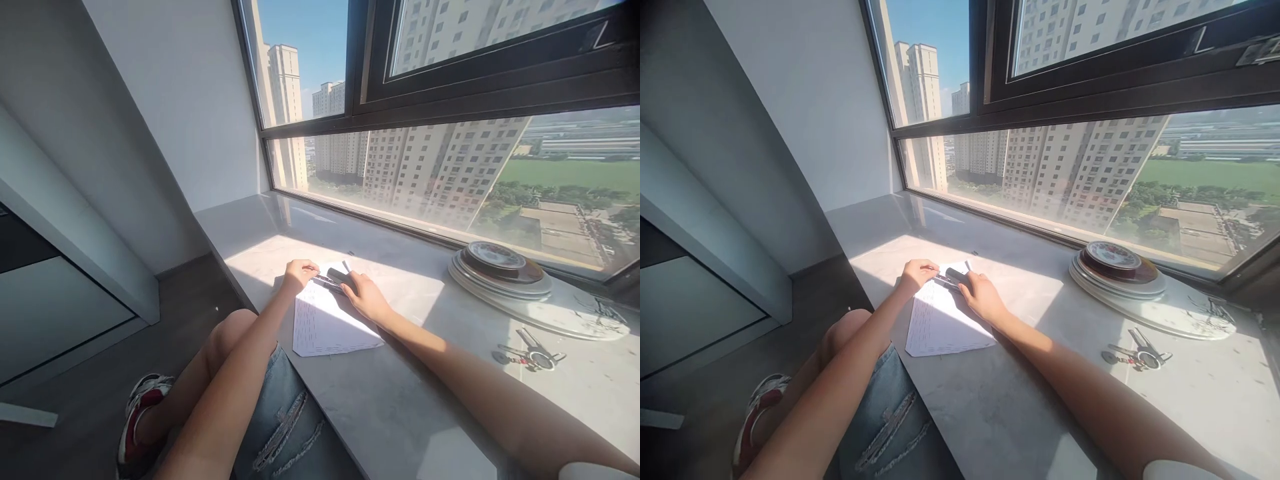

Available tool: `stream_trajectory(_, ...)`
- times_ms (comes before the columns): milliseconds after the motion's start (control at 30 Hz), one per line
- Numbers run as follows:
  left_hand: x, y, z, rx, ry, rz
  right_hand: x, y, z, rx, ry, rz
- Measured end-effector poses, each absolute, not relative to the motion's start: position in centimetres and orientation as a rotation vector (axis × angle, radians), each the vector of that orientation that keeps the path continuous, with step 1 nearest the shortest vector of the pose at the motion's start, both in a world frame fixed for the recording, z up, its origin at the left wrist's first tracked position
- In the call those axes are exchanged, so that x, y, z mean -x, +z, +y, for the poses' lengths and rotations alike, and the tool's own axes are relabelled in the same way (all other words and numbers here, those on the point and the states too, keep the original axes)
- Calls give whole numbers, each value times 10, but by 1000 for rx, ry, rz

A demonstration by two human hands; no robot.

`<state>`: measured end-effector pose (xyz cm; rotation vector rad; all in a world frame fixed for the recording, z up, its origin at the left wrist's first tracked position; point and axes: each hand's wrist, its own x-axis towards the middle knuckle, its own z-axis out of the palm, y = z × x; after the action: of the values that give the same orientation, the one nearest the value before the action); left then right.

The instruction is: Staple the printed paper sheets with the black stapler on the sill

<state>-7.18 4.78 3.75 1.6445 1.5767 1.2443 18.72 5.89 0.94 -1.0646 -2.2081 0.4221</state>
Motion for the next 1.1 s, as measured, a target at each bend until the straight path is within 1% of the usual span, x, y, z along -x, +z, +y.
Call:
stream_trajectory(267, 69, 37, 49, -1966, 1025, 1646, -186, 6, 62, 1060, 427, -2217)
stream_trajectory(500, 62, 39, 50, -2131, 849, 1661, -185, 9, 62, 1030, 427, -2232)
stream_trajectory(900, 58, 39, 50, -2135, 756, 1699, -184, 15, 60, 1044, 471, -2240)
stream_trajectory(1100, 60, 41, 49, -2139, 792, 1662, -184, 18, 58, 1057, 455, -2265)
